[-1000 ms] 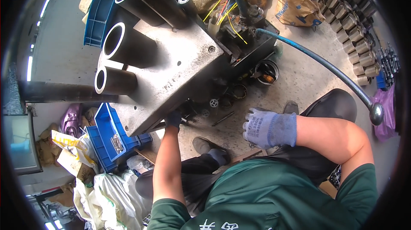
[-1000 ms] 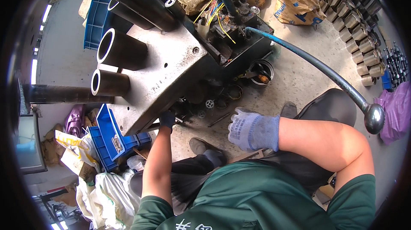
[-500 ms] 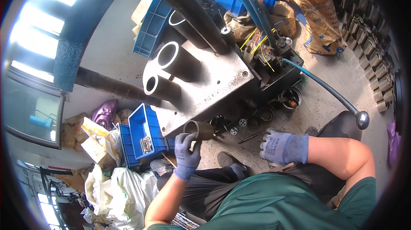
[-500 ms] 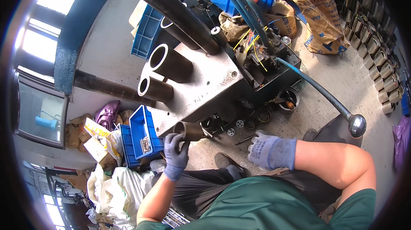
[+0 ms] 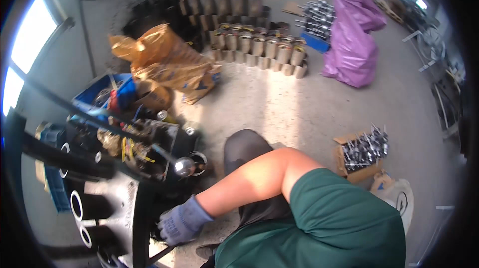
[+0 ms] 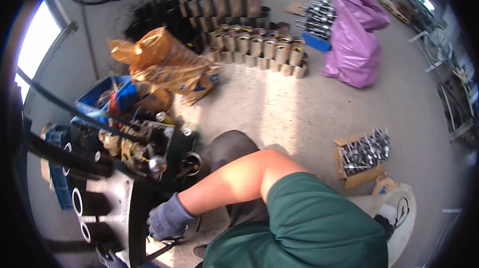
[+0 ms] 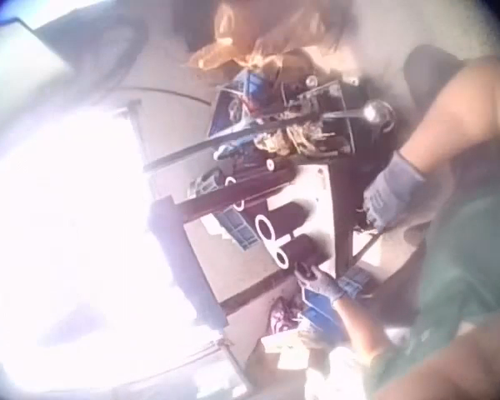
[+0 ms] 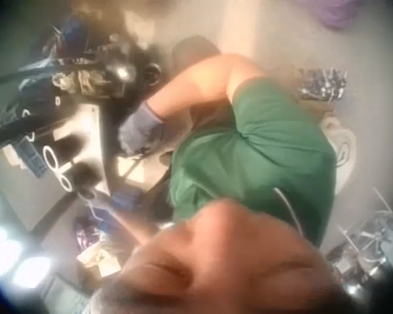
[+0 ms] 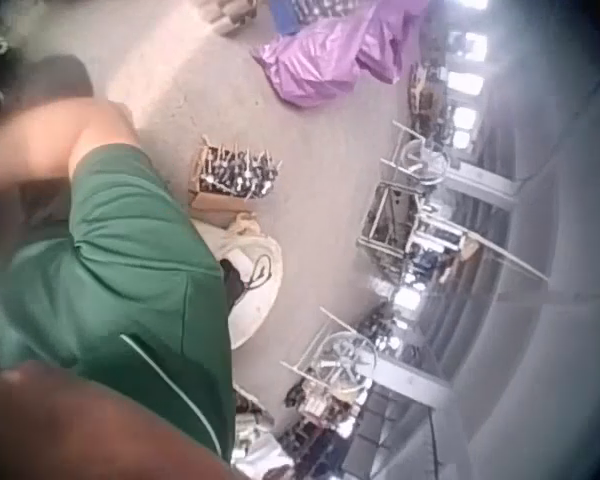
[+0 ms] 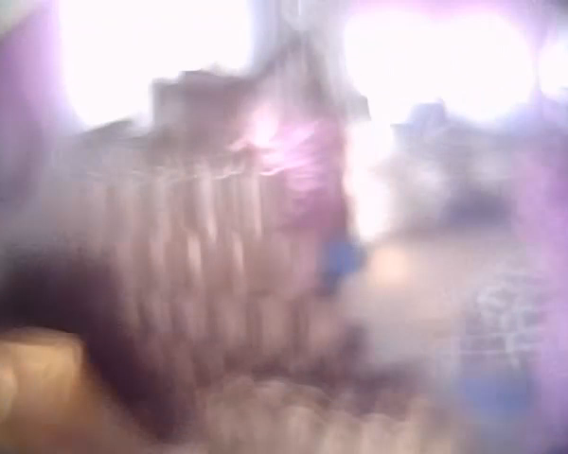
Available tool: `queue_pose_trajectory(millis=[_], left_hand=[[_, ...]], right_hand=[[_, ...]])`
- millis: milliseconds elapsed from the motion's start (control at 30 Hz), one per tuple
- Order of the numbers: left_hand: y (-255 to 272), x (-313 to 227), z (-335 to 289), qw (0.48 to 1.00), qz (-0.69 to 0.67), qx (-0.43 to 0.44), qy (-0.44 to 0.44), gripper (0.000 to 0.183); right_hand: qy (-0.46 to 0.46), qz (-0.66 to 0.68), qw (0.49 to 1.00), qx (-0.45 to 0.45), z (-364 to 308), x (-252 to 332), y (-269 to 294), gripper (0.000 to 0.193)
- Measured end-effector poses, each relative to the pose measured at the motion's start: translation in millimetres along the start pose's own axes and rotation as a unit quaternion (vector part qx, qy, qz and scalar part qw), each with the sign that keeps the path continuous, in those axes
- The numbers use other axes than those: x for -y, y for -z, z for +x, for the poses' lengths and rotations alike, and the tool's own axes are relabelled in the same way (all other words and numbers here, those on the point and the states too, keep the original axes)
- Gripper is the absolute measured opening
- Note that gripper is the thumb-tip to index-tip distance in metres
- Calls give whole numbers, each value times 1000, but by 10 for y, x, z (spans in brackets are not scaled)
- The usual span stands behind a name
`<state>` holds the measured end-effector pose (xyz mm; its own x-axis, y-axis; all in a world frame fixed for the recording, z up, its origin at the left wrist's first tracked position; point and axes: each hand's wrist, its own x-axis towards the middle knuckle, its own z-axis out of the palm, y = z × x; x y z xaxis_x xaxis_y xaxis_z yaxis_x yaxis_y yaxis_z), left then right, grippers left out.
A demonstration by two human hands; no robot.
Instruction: The person uses a large industrial press to reshape metal cylinders, picking them up from a bin, positioning them under the press head, and operating a lever by hand.
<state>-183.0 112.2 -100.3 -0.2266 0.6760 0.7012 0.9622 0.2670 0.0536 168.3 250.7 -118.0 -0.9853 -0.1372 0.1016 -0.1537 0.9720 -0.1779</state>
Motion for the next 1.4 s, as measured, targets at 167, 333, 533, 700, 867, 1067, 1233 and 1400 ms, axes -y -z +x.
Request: queue_pose_trajectory(millis=[167,333,533,700,867,1067,1233,1400], left_hand=[[-51,-1073,-140,975,-179,-6,-131,36],[-311,-1588,-302,916,-320,192,-145,32],[-584,-1534,-527,843,-362,390,-78,36],[-633,-1867,-463,812,-367,408,-196,51],[-560,-2229,-436,786,-348,494,-128,33],[-1007,-2022,-622,751,-360,479,-278,34],[-1143,-1949,-709,725,-334,568,-201,35],[-1405,-1685,-947,724,-307,517,-337,35]], right_hand=[[-40,-1,967,-250,-936,569,788,48],[-232,112,888,-381,-2324,750,480,18],[-796,45,508,-328,-4969,776,-979,28],[-797,-37,-222,-560,-5988,2066,-3047,27],[-720,-82,-569,-388,-5198,2396,-3701,108],[-641,-185,-539,-513,-5721,3001,-3946,121],[-685,-100,-510,-511,-5954,3336,-4036,126],[-767,-136,-390,-491,-5805,3388,-4170,121]])
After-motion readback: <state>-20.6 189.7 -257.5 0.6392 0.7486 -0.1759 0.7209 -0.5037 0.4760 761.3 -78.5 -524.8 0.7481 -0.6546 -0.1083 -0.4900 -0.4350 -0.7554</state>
